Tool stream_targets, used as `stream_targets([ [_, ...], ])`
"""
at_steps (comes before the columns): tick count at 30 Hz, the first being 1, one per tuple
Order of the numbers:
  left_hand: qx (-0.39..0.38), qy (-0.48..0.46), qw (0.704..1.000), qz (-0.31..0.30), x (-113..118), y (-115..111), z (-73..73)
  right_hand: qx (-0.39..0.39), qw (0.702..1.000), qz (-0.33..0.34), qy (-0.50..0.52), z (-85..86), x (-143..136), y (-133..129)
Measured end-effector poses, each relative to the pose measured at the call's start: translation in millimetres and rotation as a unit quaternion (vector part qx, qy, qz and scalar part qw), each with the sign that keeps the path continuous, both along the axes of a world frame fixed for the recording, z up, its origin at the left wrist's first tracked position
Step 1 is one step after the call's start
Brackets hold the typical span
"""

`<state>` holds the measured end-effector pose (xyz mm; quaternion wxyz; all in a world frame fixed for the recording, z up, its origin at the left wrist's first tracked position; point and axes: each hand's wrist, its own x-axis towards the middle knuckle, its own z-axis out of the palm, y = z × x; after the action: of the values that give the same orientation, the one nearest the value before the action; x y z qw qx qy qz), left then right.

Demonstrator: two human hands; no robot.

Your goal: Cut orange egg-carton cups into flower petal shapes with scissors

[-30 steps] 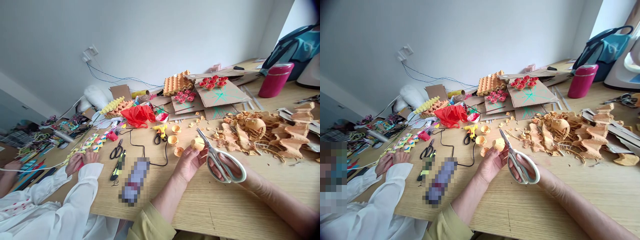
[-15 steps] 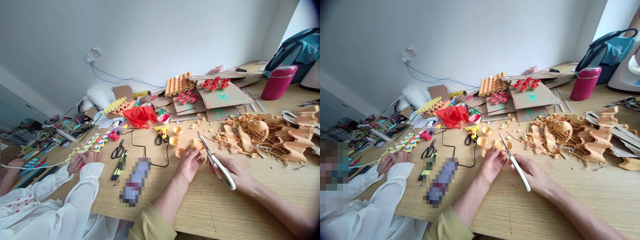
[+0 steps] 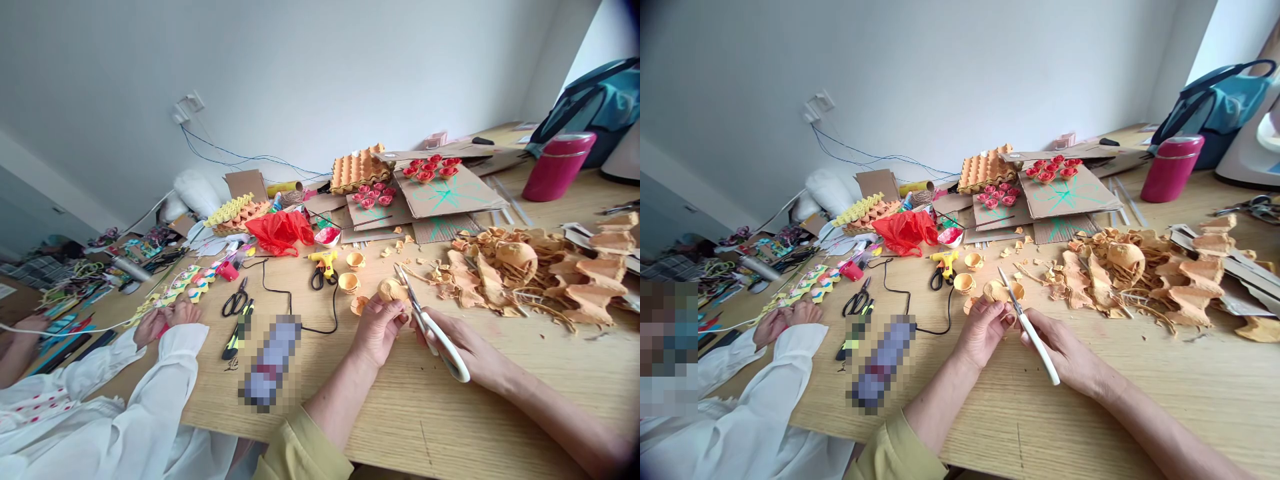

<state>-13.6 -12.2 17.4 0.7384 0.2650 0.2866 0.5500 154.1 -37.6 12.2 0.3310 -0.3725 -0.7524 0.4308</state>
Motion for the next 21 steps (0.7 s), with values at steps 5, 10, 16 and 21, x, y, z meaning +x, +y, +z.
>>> stream_targets([
  [5,0.003,0.029,0.999,0.012,2.4,-1.9,3.7,0.005,1.0,0.001,-0.004,0.1,0.8,-0.7],
  [10,-0.003,0.031,1.0,-0.004,2.2,-2.3,3.4,0.02,1.0,-0.003,-0.012,-0.4,0.5,0.1],
  [16,0.01,0.011,0.999,-0.036,2.3,-3.2,1.5,0.037,0.999,0.002,-0.006,-1.4,0.3,0.4],
  [21,0.0,0.009,0.999,-0.036,2.0,-3.7,2.3,0.045,0.999,-0.011,-0.008,-0.4,1.3,-0.4],
])
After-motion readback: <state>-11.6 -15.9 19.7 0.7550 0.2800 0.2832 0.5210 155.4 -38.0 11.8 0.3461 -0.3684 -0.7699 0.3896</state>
